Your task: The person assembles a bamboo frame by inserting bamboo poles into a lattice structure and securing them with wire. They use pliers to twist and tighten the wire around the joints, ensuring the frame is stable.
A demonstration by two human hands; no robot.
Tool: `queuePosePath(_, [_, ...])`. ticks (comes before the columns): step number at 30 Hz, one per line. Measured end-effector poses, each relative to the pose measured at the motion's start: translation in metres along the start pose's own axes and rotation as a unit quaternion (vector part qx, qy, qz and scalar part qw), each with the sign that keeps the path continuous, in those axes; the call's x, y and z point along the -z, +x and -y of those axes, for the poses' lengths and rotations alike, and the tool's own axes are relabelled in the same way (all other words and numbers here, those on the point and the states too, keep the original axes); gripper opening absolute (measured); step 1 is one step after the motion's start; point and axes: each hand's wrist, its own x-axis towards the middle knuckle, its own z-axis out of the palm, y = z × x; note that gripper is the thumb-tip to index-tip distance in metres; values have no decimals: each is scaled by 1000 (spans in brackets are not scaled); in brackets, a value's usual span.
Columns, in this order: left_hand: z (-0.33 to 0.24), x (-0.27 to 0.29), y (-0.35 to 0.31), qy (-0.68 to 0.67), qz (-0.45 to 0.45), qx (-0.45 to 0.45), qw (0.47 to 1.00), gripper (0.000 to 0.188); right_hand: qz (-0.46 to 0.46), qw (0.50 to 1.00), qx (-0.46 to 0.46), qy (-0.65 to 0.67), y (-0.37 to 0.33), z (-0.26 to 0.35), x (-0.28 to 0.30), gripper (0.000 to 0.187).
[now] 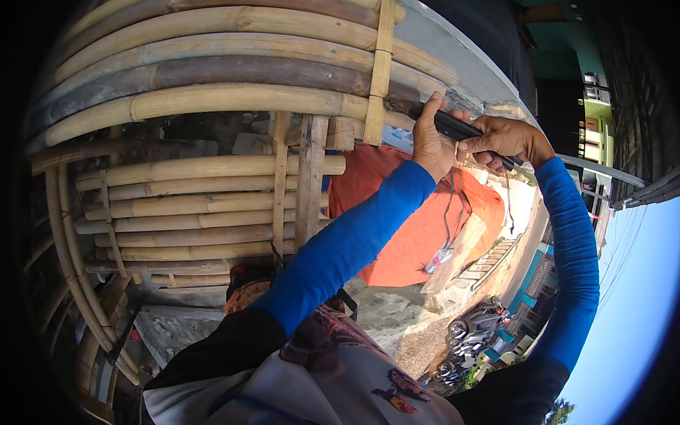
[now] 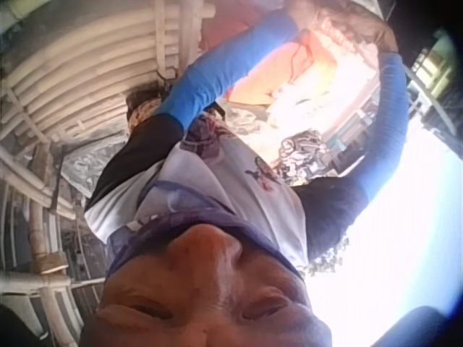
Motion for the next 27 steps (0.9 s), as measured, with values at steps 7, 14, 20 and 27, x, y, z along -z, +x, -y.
queuePosePath(7, [17, -4, 14, -12, -89, -70, 993, 22, -126, 955, 65, -259, 21, -27, -2, 27])
queuePosePath(14, [19, -5, 17, 11, -92, -103, 990, 28, -462, 668, 144, -566, 47, -60, -55, 31])
queuePosePath(20, [1, 16, -2, 86, 30, 12, 996, 49, -61, 983, 146, -96, 30, -42, -12, 25])
queuePosePath(27, [8, 6, -13, 89, -80, -23, 993, 38, -83, 973, 81, -198, 10, -26, -24, 35])
